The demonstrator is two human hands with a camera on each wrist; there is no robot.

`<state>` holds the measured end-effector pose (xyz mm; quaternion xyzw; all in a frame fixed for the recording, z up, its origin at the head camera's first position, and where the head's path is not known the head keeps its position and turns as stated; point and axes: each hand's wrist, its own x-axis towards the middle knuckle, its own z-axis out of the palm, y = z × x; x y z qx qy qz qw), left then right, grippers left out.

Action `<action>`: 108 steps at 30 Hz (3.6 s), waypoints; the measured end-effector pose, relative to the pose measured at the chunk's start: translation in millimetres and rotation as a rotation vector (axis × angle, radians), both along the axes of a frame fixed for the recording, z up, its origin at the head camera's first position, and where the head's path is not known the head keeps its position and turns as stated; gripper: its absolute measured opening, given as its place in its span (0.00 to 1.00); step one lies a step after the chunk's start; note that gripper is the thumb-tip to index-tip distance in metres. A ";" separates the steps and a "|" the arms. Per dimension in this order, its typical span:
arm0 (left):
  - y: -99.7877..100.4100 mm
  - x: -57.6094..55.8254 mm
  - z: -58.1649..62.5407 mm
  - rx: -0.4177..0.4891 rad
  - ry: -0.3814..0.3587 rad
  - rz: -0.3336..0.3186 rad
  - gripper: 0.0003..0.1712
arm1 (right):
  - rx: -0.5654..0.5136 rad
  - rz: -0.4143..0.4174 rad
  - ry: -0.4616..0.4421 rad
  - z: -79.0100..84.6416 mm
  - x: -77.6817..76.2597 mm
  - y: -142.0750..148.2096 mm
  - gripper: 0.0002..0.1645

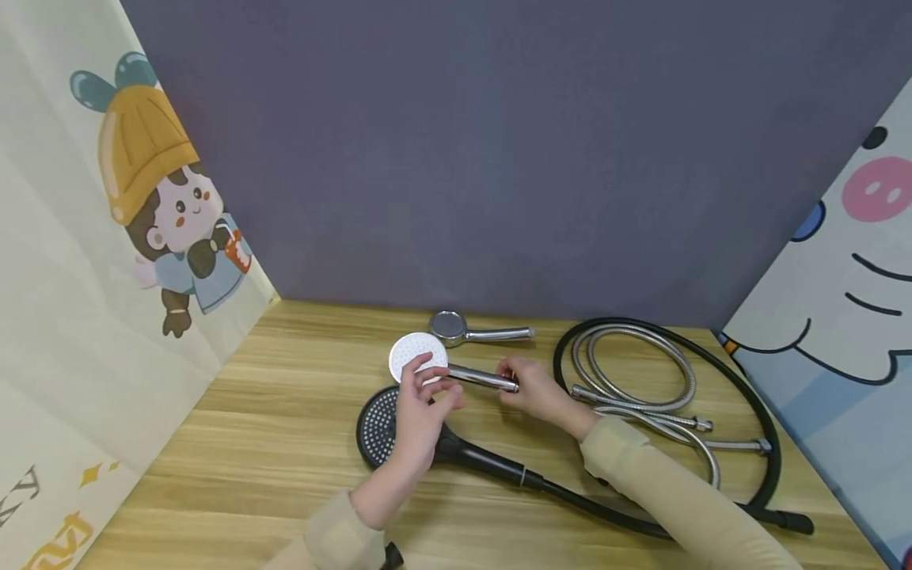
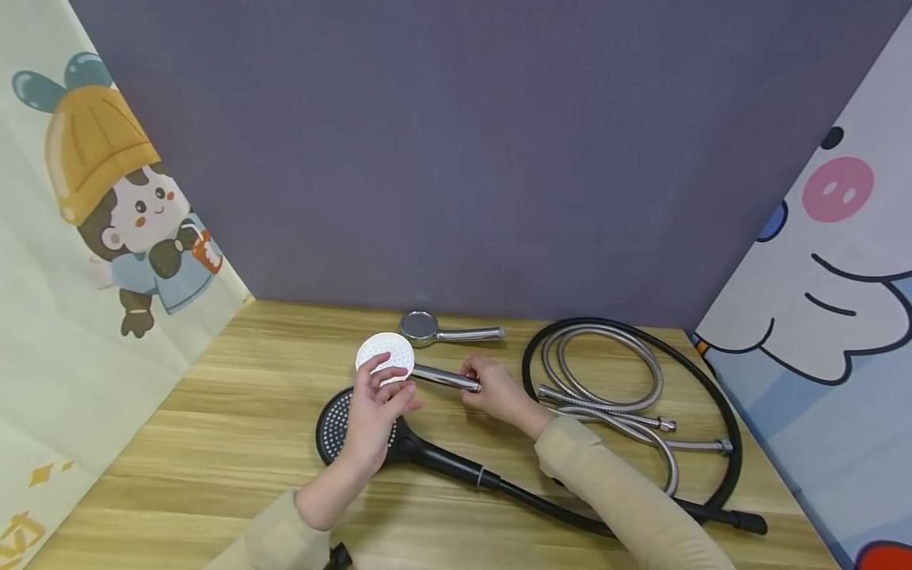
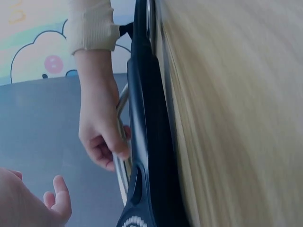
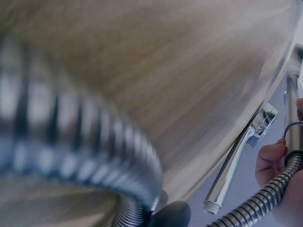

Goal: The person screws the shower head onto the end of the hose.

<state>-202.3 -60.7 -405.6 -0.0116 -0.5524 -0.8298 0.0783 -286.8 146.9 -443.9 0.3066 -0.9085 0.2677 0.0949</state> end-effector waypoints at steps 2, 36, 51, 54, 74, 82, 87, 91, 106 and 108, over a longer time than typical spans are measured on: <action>-4.2 -2.0 -0.9 -0.006 -0.001 -0.002 0.35 | 0.019 -0.001 -0.010 -1.2 -0.5 0.2 0.15; -11.5 -25.6 2.1 -0.259 -0.078 -0.208 0.31 | 0.126 0.040 -0.222 13.5 -4.9 9.4 0.15; -8.1 -33.0 -1.5 -0.285 -0.134 -0.229 0.29 | 0.163 0.006 -0.187 39.0 -33.6 12.4 0.21; -7.3 -34.1 -3.0 -0.284 -0.130 -0.237 0.29 | 0.166 0.001 -0.145 41.3 -43.0 14.8 0.21; -6.6 -31.7 -8.2 -0.250 -0.140 -0.247 0.30 | 0.143 -0.044 -0.079 21.2 -88.7 29.8 0.26; -7.1 -31.1 -8.9 -0.242 -0.142 -0.255 0.29 | 0.193 -0.034 -0.178 14.6 -102.3 38.1 0.30; -7.4 -31.0 -8.9 -0.244 -0.146 -0.265 0.29 | 0.222 -0.048 -0.254 12.9 -103.8 40.7 0.32; -8.1 -30.7 -8.3 -0.244 -0.147 -0.265 0.29 | 0.223 -0.058 -0.291 13.1 -102.2 40.7 0.31; -8.8 -29.7 -10.3 -0.222 -0.138 -0.269 0.29 | 0.169 -0.094 -0.366 9.0 -98.9 28.1 0.23; -9.1 -30.0 -10.8 -0.223 -0.137 -0.271 0.29 | 0.154 -0.100 -0.365 9.8 -98.4 26.9 0.22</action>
